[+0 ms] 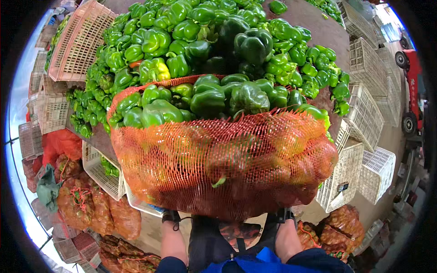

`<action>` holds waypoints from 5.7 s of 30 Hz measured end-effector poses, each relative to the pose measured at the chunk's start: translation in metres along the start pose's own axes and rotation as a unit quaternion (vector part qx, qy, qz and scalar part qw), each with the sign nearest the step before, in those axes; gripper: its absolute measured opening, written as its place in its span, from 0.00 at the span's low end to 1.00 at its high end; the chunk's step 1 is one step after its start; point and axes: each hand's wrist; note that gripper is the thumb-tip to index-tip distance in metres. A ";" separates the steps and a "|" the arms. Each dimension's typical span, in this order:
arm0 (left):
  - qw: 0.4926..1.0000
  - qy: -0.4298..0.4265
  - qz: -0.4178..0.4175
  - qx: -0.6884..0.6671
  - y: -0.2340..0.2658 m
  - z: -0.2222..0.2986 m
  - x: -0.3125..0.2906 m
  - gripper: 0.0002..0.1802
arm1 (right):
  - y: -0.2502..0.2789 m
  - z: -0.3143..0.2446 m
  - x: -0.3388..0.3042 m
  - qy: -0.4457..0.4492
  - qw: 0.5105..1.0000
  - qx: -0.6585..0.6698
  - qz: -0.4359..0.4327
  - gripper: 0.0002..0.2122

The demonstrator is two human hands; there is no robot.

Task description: Empty a large mesh bag of green peppers onto a sorting table and trim the stems using a small knife.

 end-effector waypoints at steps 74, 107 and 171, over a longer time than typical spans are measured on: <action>0.939 -0.165 -0.220 0.206 -0.579 0.096 0.076 0.05 | -0.470 -0.213 0.133 0.331 0.861 -0.328 -0.205 0.10; 0.814 -0.233 -0.311 0.431 -0.477 0.080 0.040 0.09 | -0.394 -0.154 0.129 0.415 0.748 -0.515 -0.047 0.09; 0.513 -0.544 -0.097 0.657 -0.344 0.087 0.067 0.30 | -0.445 -0.266 0.199 0.252 0.572 -0.771 -0.124 0.21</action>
Point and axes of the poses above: each hand's wrist, its own x-axis towards the middle knuckle, its own y-axis out of the back of the hand, z = x × y, and after that the axes turned 1 degree about z, right-handed
